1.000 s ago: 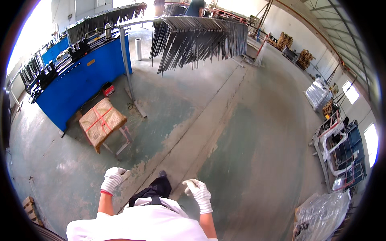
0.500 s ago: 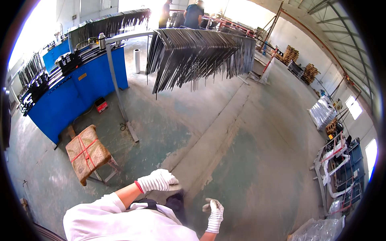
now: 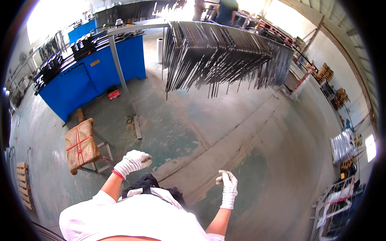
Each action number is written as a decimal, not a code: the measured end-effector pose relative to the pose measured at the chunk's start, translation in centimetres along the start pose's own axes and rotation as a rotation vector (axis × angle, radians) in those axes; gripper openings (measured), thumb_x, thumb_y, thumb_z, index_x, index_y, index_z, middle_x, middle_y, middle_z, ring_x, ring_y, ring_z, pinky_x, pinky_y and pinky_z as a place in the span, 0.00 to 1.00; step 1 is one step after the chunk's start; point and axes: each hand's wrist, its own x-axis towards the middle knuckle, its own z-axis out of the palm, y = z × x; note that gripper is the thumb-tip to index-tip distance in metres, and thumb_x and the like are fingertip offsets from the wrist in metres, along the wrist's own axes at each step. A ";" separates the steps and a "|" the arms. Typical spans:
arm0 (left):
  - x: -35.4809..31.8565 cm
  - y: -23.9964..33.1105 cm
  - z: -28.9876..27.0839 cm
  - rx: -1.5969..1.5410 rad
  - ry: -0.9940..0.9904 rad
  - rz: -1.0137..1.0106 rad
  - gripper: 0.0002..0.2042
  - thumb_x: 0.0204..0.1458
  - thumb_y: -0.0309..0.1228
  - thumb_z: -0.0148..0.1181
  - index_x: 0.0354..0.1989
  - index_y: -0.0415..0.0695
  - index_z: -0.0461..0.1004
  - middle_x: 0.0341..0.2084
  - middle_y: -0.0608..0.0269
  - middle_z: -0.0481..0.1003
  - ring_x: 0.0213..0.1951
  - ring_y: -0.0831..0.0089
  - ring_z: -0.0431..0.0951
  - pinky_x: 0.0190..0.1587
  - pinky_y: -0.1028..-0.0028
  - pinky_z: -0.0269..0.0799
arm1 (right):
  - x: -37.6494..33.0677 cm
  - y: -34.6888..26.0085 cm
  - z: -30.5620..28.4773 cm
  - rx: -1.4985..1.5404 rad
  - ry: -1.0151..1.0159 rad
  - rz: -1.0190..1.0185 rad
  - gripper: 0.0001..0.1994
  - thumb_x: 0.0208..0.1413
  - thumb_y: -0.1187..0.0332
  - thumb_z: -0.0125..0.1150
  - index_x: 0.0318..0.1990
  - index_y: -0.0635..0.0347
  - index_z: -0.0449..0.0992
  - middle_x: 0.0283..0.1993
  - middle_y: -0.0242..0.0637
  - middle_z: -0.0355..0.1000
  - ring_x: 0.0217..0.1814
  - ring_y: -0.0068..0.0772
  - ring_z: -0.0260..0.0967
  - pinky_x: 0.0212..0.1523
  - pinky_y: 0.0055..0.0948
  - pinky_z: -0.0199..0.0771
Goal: The person picks up long metal rods from a rack and bends them by hand into a curved shape. They then place the bent rods onto a red metal rack, stacking them with other similar pieces. The person repeats this process of picking, bending, and stacking multiple rods throughout the clip.
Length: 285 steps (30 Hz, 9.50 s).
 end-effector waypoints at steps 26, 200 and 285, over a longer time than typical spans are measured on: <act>37.9 -13.2 -17.7 -0.045 0.605 0.196 0.21 0.43 0.33 0.57 0.47 0.43 0.66 0.45 0.53 0.67 0.48 0.56 0.66 0.51 0.67 0.62 | 29.0 -9.1 18.9 -0.258 -0.275 0.069 0.14 0.52 0.69 0.53 0.46 0.62 0.70 0.38 0.28 0.70 0.37 0.14 0.62 0.40 0.15 0.62; 13.6 -27.2 6.4 -2.293 0.376 -1.594 0.13 0.57 0.38 0.40 0.38 0.41 0.63 0.36 0.55 0.70 0.49 0.54 0.65 0.48 0.43 0.59 | 21.4 16.7 27.8 -0.142 0.039 0.485 0.21 0.51 0.59 0.55 0.49 0.59 0.64 0.49 0.41 0.64 0.53 0.38 0.60 0.53 0.32 0.60; 19.1 -31.5 2.8 -2.614 0.640 -1.311 0.10 0.53 0.28 0.40 0.40 0.40 0.65 0.36 0.62 0.74 0.44 0.58 0.71 0.52 0.47 0.56 | 31.2 12.5 30.5 0.804 0.037 0.950 0.05 0.50 0.73 0.53 0.29 0.67 0.69 0.27 0.48 0.72 0.25 0.39 0.72 0.25 0.33 0.79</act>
